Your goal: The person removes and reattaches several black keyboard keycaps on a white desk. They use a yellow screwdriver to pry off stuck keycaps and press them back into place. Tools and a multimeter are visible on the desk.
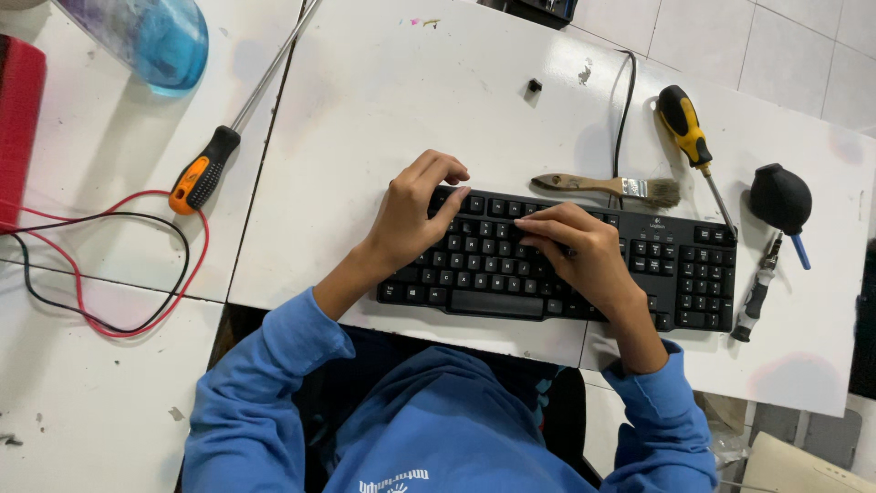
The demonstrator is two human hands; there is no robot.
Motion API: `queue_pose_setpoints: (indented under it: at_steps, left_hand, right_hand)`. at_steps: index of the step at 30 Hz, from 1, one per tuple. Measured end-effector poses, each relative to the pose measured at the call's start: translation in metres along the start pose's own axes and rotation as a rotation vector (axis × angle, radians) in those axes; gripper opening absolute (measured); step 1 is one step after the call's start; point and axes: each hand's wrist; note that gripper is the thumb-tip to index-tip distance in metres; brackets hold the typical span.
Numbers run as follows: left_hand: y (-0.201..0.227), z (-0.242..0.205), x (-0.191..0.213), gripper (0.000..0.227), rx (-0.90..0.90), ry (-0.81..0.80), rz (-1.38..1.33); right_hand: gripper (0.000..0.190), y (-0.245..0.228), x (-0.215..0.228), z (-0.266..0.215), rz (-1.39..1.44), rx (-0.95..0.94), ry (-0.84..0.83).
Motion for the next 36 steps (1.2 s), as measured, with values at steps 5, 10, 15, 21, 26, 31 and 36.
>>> queue_pose_setpoints:
  at_steps: [5,10,15,21,26,31,36]
  left_hand:
    - [-0.003,-0.002,-0.002,0.007,0.004,-0.016,0.037]
    - [-0.005,-0.002,-0.003,0.007,0.005,-0.03,0.067]
    - [-0.008,-0.003,-0.004,0.008,0.001,-0.038,0.08]
    - [-0.005,-0.003,-0.003,0.007,0.008,-0.048,0.082]
    - [-0.003,-0.003,-0.006,0.011,-0.117,-0.106,0.218]
    - [0.009,-0.002,-0.006,0.015,-0.292,-0.184,0.337]
    - [0.031,-0.005,-0.019,0.022,-0.458,-0.31,0.299]
  right_hand:
    - [0.012,0.008,-0.006,-0.005,0.013,-0.001,0.041]
    - [0.011,0.005,-0.008,-0.005,0.014,0.004,0.073]
    - [0.012,0.003,-0.007,-0.003,0.041,0.009,0.077]
    - [0.011,0.007,-0.009,-0.005,0.03,0.065,0.072]
    - [0.009,0.01,-0.012,-0.006,0.048,0.065,0.089]
    - [0.006,0.008,-0.011,-0.005,0.017,0.116,0.089]
    - [0.005,0.023,-0.02,-0.021,-0.13,0.237,0.079]
Point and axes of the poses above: each hand's wrist, its own z-axis towards the middle knuckle, its own x-axis out of the back of the hand, y = z × x, and after that the axes turned 1 degree about y, right-handed
